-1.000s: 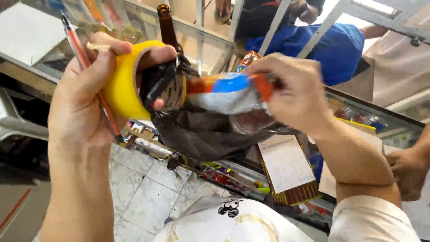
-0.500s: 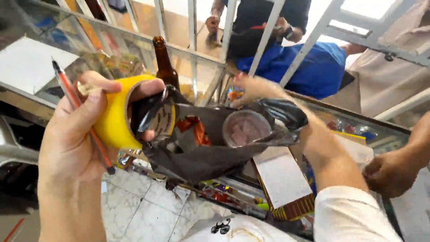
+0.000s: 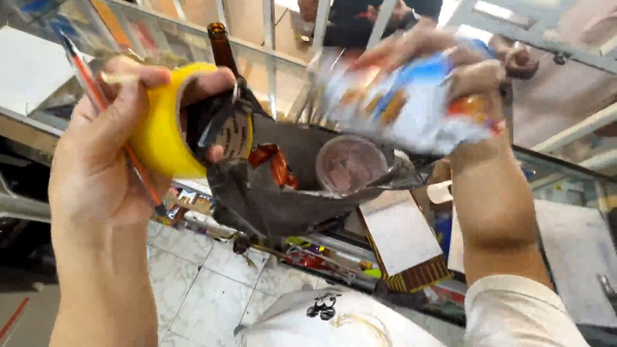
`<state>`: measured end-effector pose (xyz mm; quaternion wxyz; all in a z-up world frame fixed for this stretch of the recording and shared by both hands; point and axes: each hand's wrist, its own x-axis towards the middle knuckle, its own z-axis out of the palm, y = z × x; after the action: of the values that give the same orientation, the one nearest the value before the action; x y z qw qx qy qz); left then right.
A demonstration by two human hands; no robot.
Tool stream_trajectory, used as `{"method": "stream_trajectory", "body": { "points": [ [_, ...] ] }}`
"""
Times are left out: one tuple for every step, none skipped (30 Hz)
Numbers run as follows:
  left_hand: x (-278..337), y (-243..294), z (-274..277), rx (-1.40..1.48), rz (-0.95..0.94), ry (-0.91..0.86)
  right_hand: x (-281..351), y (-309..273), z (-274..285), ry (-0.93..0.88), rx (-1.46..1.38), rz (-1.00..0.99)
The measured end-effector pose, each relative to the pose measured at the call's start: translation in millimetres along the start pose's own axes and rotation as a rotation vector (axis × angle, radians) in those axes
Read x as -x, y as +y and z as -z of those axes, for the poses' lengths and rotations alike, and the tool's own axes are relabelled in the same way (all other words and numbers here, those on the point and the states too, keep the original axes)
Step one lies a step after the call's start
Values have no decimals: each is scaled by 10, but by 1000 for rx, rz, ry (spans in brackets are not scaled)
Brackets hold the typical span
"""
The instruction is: Operating a small grocery store by stocking shelves, handling cash transactions, and using a register
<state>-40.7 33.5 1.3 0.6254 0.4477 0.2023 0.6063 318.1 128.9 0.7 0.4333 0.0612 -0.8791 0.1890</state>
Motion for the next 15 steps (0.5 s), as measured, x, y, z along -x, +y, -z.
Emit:
{"method": "stream_trajectory", "body": {
  "points": [
    [-6, -13, -6, 4, 9, -5, -143, 84, -96, 3, 5, -9],
    [-10, -23, -15, 9, -17, -22, -286, 168, -189, -310, -196, -381],
    [-16, -18, -23, 14, -42, -40, -439, 253, -281, -612, -396, -763],
    [-19, -12, -94, 17, -33, -46, -471, 288, -500, -604, -396, -772],
    [-29, 4, -164, -41, -32, -42, -517, 341, -712, -613, -48, -926],
    [-43, 26, -235, -100, -31, -38, -572, 398, -921, -610, 305, -1066],
    [-66, 21, -223, -103, -35, -47, -533, 385, -927, -603, 314, -1065],
    [-93, 20, -207, -79, -8, -22, -497, 376, -935, -523, 496, -988],
    [-106, 8, -188, -52, 20, 9, -453, 366, -953, -446, 670, -903],
    [-101, 56, -159, -52, 18, 5, -439, 287, -815, -444, 674, -902],
    [-82, 96, -130, -49, 2, 21, -421, 205, -680, -405, 710, -922],
    [-64, 131, -98, -45, -15, 38, -399, 127, -548, -364, 745, -941],
    [-84, 142, -75, -41, -8, 45, -320, 162, -450, -370, 738, -946],
    [-105, 149, -51, -67, -12, 15, -236, 198, -352, -659, 728, -1178],
    [-123, 155, -28, -94, -14, -16, -146, 229, -259, -952, 703, -1402]
  ]
}}
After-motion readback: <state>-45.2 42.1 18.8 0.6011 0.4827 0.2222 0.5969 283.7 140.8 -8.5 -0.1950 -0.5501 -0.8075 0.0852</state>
